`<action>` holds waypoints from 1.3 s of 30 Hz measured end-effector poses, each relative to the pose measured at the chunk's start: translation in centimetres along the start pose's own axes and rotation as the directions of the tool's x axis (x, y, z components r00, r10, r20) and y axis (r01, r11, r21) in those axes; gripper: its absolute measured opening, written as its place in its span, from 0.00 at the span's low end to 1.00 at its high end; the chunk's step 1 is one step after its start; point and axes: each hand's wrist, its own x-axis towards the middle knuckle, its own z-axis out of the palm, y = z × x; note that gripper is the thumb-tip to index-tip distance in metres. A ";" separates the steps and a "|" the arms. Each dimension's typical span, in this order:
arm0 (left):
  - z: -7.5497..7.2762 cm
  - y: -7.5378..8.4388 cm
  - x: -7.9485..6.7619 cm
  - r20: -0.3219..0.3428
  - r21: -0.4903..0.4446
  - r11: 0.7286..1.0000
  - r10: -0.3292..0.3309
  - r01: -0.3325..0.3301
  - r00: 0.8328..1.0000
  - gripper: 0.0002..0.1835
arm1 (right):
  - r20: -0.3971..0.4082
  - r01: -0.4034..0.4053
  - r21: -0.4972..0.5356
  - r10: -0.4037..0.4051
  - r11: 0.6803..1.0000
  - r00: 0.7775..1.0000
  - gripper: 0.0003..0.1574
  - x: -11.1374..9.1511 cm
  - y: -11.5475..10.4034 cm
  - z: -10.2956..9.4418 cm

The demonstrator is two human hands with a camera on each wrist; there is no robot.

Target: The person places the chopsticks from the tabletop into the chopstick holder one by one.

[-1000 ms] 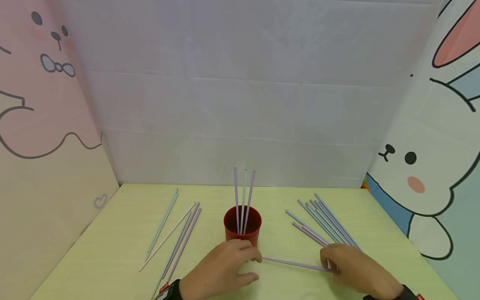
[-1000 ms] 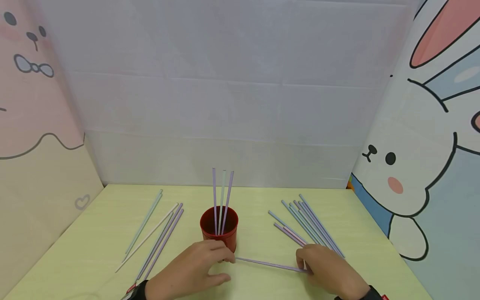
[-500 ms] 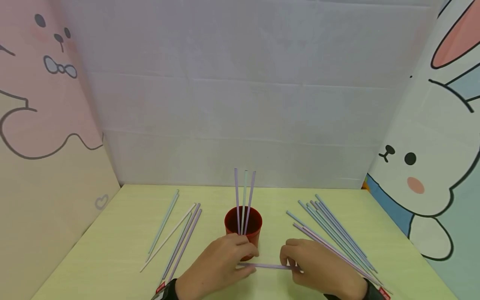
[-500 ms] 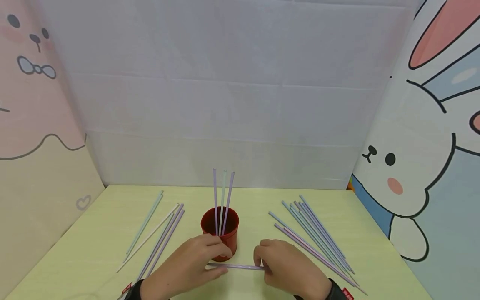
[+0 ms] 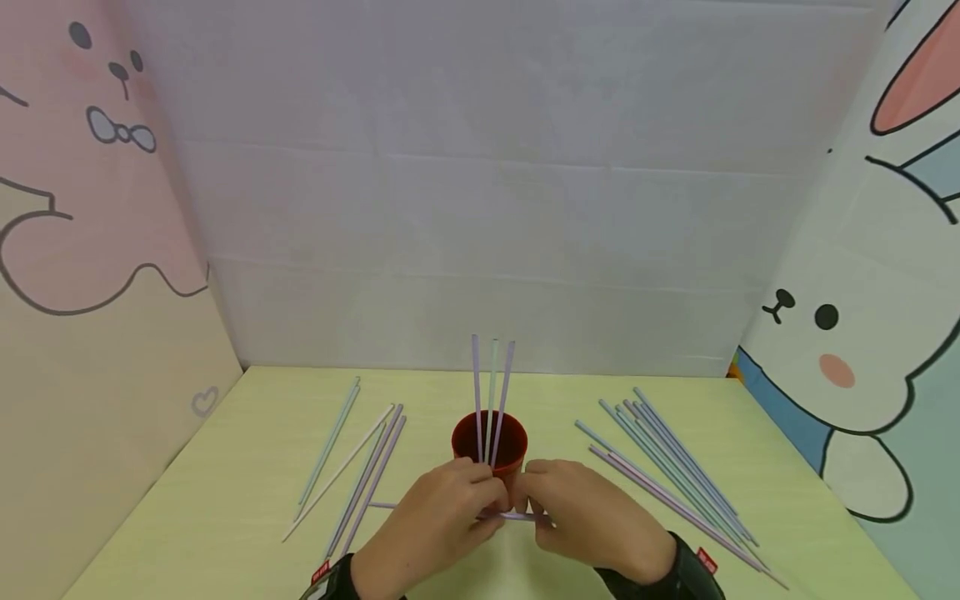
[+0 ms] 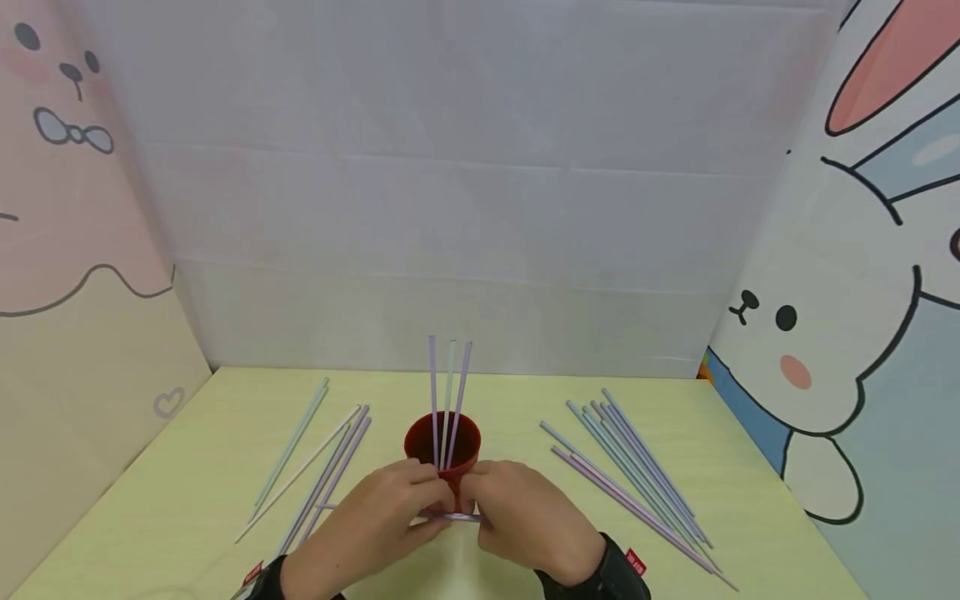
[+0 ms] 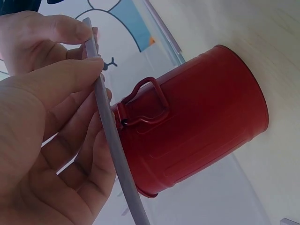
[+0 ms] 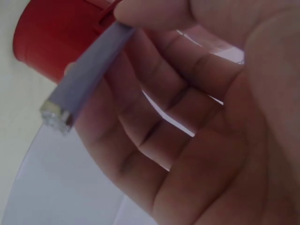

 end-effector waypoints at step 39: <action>-4.8 -2.9 3.2 -0.353 -0.449 0.873 -0.368 0.189 0.860 0.06 | -0.152 -0.184 0.666 0.373 0.723 0.915 0.62 2.6 4.5 4.6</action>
